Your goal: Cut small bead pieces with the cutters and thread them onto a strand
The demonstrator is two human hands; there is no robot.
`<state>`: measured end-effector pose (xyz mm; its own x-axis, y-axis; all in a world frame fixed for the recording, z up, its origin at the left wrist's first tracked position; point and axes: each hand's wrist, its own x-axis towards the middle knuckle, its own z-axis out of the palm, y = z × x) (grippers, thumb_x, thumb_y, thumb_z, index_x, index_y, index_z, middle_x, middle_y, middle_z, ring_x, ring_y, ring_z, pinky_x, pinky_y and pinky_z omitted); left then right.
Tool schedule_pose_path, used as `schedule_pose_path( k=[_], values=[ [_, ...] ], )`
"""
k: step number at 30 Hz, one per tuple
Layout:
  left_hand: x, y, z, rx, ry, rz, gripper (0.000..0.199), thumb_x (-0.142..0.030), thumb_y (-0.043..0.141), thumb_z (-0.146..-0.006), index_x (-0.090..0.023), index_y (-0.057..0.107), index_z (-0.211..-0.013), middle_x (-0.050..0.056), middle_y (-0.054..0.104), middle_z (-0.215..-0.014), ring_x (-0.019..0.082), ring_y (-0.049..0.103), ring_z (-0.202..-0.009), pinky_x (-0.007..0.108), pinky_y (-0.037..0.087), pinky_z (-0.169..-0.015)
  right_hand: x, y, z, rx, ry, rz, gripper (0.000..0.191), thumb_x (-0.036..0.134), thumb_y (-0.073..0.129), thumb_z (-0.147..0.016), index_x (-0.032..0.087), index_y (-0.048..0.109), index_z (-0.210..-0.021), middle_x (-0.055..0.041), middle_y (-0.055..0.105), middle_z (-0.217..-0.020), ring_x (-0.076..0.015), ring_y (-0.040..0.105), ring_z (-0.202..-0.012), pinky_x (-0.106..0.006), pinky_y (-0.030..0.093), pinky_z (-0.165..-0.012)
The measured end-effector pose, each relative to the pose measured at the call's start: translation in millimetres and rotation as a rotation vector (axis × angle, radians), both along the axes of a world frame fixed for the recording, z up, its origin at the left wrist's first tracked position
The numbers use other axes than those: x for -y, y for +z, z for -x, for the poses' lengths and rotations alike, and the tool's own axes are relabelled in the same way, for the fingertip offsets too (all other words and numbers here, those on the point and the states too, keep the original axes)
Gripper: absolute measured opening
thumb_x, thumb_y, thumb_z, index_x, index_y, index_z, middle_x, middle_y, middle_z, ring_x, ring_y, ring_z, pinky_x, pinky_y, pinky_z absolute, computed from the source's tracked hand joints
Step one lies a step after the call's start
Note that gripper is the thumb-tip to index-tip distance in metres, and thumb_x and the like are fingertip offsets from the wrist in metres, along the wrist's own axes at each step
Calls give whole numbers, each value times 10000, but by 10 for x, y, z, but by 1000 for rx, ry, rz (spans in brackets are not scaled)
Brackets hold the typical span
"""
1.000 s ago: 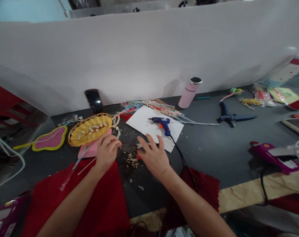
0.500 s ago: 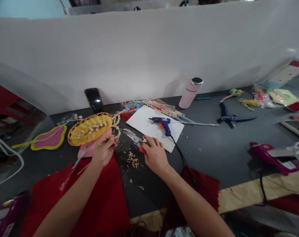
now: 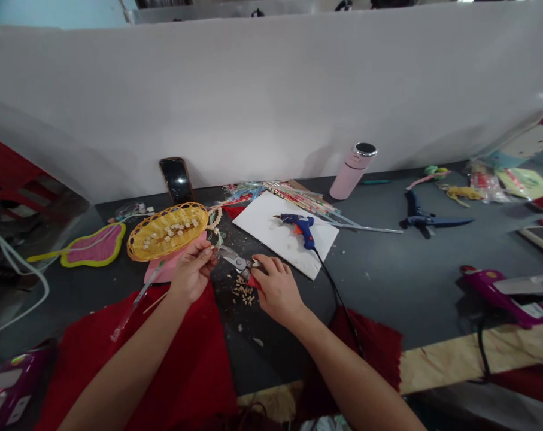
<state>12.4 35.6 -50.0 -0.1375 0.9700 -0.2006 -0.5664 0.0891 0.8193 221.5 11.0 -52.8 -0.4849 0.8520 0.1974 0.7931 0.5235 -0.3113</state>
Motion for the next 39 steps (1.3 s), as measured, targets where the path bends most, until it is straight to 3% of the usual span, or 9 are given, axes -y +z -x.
schedule_pose_path(
  k=[12,18,28,39],
  values=[
    [42,-1,-61,-60,-12,-59,275,-189,769,-625,-168,633,-863,-34,585,-693,60,543,-600,185,447,-597,-9,-50,-7,-63,65,38,292,116,509,-756,193,588,-1026,-85,527,-1166,-201,506,-1047,-313,430,-916],
    [55,16,-63,-90,-54,-13,235,-233,750,-642,-165,635,-835,1,642,-757,82,563,-618,202,444,-591,-12,-37,-7,-144,72,66,271,127,472,-802,196,567,-1046,-81,549,-1122,-182,543,-1011,-286,458,-884],
    [44,20,-44,-228,-73,6,239,-333,747,-647,-142,667,-765,14,648,-701,77,530,-559,195,412,-536,-11,-51,-11,-120,88,76,285,124,477,-805,189,557,-1071,-86,525,-1165,-191,520,-1045,-305,439,-917],
    [53,-27,-56,-266,-20,-7,213,-299,741,-664,-146,662,-789,-13,613,-684,69,525,-575,181,405,-562,3,-34,10,-79,74,83,249,160,481,-824,196,568,-1055,-93,496,-1218,-220,477,-1102,-358,424,-929]
  ],
)
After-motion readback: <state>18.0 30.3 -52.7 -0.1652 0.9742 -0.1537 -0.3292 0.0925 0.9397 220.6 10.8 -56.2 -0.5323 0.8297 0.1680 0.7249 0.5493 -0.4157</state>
